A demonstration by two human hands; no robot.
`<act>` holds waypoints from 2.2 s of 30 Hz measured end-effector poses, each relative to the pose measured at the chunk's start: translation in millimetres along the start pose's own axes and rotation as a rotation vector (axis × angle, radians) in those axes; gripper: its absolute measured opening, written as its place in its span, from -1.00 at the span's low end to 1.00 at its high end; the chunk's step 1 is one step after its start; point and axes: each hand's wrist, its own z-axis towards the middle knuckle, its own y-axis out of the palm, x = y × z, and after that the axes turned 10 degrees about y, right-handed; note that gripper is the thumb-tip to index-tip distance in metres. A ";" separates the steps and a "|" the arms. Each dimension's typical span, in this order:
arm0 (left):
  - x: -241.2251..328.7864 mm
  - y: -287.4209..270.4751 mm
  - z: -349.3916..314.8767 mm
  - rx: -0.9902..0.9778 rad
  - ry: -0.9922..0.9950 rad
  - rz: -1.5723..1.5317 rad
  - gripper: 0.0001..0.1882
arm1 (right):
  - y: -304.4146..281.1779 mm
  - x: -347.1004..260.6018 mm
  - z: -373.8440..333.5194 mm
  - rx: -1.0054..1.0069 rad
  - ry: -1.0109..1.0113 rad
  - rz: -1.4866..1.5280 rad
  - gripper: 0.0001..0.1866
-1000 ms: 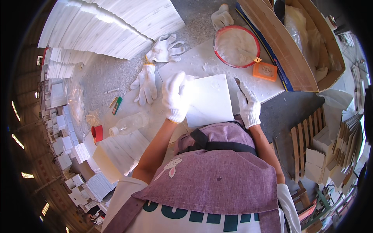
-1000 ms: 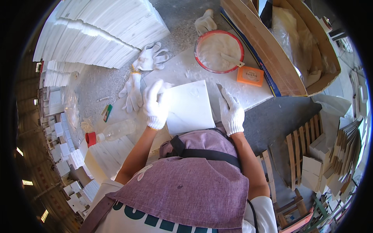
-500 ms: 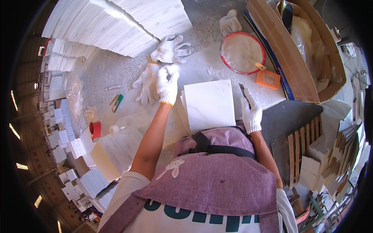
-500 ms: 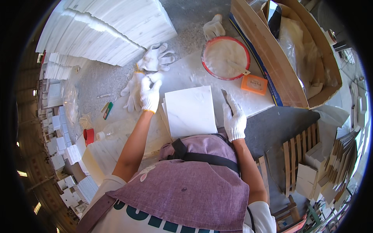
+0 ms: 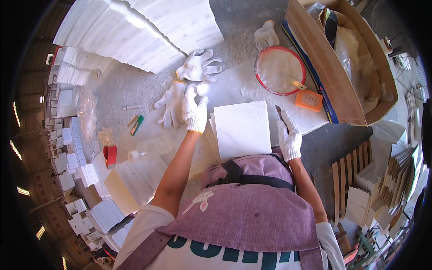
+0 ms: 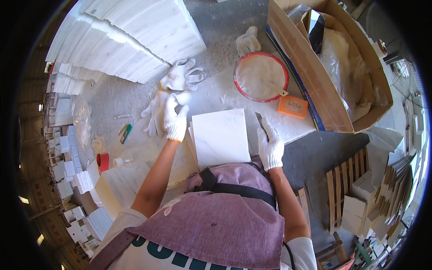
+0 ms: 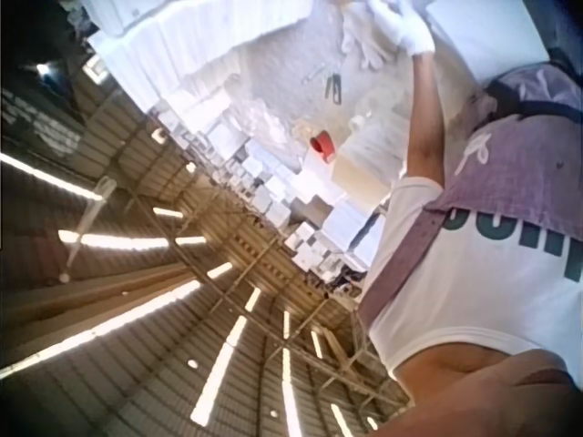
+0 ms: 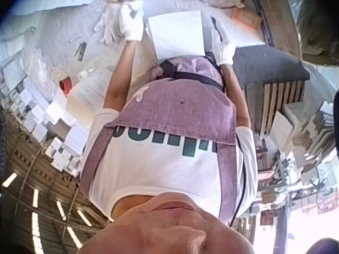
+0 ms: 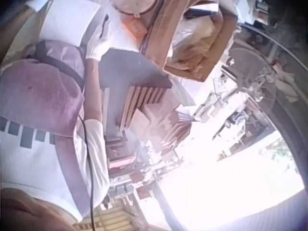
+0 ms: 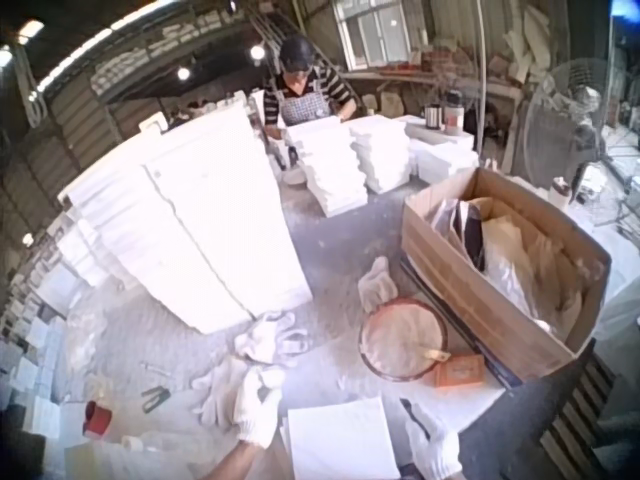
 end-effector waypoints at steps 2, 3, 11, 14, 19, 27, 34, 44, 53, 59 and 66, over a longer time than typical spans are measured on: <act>-0.6 -1.8 -4.0 0.045 0.048 0.022 -0.37 | 0.4 0.4 -0.1 0.016 -0.009 0.000 -0.63; -0.5 -2.7 -6.7 0.065 0.072 0.033 -0.38 | 1.4 1.7 0.0 0.033 -0.020 0.001 -0.64; 94.7 -26.4 -34.4 0.026 0.341 -0.019 -0.39 | 0.5 0.9 -0.6 0.026 -0.001 0.028 -0.62; 107.7 -3.6 -35.0 -0.158 0.634 0.067 -0.26 | 0.6 0.3 0.1 0.038 -0.008 0.043 -0.63; 114.2 20.1 -21.5 -0.489 0.786 0.310 -0.11 | 5.4 8.4 1.4 0.016 0.093 0.166 -0.66; 91.4 34.1 15.5 -0.305 0.690 0.227 -0.22 | -15.0 -5.2 -9.5 -0.116 0.280 0.455 -0.47; 105.9 21.8 -18.6 -0.548 0.839 0.207 -0.14 | -49.9 -18.2 -19.5 -0.332 0.524 0.742 -0.49; 95.7 23.8 3.5 -0.204 0.637 0.364 -0.35 | -43.3 -11.7 -17.4 -0.304 0.482 0.944 -0.66; 151.6 42.3 -36.4 -0.503 0.773 -0.040 -0.31 | -51.7 -14.3 -13.0 -0.331 0.454 0.836 -0.63; 115.2 8.9 -30.6 -0.793 1.071 0.126 -0.41 | -63.3 -6.2 -11.6 -0.230 0.466 0.835 -0.57; 131.7 9.8 -29.1 -0.607 0.707 0.296 -0.41 | -49.9 -24.7 -10.7 -0.228 0.339 0.627 -0.45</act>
